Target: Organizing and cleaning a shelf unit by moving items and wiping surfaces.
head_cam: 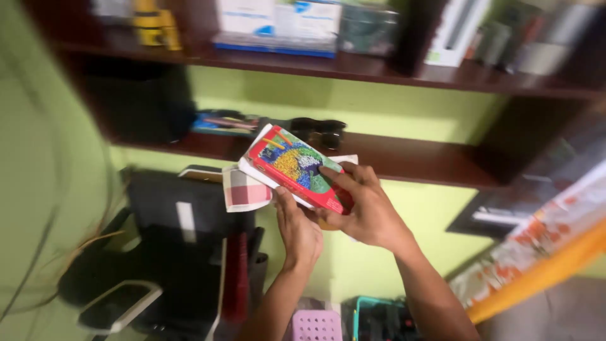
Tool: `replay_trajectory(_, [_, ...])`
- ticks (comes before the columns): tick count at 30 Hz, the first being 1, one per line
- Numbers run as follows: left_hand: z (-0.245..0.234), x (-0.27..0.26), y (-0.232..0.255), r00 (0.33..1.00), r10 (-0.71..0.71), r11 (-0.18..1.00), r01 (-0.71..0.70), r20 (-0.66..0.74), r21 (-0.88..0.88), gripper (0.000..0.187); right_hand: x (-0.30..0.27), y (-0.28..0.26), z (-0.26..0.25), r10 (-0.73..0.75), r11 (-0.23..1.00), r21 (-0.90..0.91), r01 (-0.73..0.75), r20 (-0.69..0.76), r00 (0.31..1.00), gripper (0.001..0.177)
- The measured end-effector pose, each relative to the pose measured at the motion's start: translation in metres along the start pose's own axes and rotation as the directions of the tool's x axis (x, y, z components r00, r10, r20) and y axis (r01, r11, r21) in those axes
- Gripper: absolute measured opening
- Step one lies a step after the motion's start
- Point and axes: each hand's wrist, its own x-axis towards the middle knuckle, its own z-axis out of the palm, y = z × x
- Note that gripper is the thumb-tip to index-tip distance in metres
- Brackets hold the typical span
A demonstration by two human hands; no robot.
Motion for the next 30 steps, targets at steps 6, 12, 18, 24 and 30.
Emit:
replay_trajectory(6, [0.027, 0.001, -0.036, 0.999, -0.045, 0.997, 0.047, 0.030, -0.057, 0.064, -0.017, 0.050, -0.043, 0.111, 0.985, 0.138, -0.105, -0.041, 0.993, 0.073])
replay_trajectory(12, [0.041, 0.005, -0.055, 0.996, -0.081, 0.994, 0.078, -0.035, -0.080, 0.066, -0.024, 0.187, -0.112, 0.142, 0.990, 0.031, -0.139, -0.109, 0.984, 0.064])
replay_trajectory(18, [0.051, 0.005, -0.073, 1.000, -0.019, 0.996, 0.020, 0.023, -0.084, 0.068, 0.005, 0.262, -0.140, 0.377, 0.883, -0.353, -0.310, 0.141, 0.915, 0.077])
replay_trajectory(24, [0.058, 0.004, -0.076, 1.000, 0.015, 0.999, -0.014, 0.024, -0.034, 0.068, 0.010, 0.296, -0.124, 0.362, 0.852, -0.475, -0.218, 0.235, 0.902, 0.064])
replay_trajectory(30, [0.060, 0.001, -0.077, 0.999, 0.038, 0.999, -0.038, 0.004, -0.005, 0.069, 0.015, 0.273, -0.128, 0.476, 0.841, -0.407, -0.355, 0.248, 0.844, 0.057])
